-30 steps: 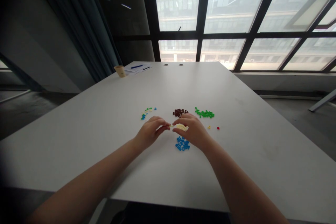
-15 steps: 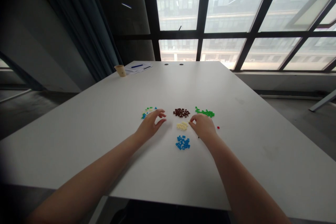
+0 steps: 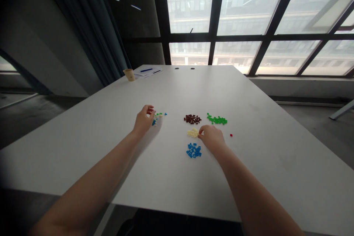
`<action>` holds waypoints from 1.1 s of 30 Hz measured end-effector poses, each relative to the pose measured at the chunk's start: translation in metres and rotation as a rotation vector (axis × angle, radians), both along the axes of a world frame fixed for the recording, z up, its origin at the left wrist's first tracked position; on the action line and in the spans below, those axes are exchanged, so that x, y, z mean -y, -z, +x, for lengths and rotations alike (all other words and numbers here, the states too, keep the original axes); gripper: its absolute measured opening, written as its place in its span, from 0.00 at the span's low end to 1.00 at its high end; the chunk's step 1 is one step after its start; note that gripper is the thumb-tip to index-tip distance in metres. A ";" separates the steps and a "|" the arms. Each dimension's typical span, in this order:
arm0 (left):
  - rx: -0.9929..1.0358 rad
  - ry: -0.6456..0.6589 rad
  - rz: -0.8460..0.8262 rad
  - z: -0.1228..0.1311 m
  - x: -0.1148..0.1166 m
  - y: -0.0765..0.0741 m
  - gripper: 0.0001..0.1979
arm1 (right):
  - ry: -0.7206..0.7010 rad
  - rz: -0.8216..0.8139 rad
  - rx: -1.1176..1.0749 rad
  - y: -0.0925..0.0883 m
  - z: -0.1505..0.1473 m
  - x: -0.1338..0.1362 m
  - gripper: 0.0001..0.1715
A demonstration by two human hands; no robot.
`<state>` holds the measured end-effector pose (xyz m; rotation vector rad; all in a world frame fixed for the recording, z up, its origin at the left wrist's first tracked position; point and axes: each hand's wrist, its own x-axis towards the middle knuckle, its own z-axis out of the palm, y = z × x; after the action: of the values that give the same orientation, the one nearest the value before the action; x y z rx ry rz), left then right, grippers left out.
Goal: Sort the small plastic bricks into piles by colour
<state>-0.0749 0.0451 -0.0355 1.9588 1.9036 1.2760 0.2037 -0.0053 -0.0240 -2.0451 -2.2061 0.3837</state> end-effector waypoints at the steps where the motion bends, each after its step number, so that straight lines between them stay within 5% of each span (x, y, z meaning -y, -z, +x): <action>1: 0.004 -0.012 -0.004 -0.003 -0.002 0.002 0.10 | -0.001 0.001 0.002 0.000 0.000 0.000 0.11; 6: -0.014 -0.051 -0.093 -0.011 -0.011 0.013 0.11 | 0.008 0.007 0.041 -0.001 -0.002 0.002 0.13; 15: -0.461 -0.035 -0.229 -0.004 -0.010 0.020 0.14 | 0.010 -0.040 0.039 -0.006 -0.002 0.003 0.10; 33: -0.475 0.035 -0.072 0.009 -0.005 0.014 0.07 | -0.041 -0.057 -0.001 -0.009 0.000 0.004 0.08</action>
<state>-0.0659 0.0506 -0.0495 2.4040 2.0559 0.7638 0.2034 -0.0097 -0.0148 -2.0298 -2.2649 0.4569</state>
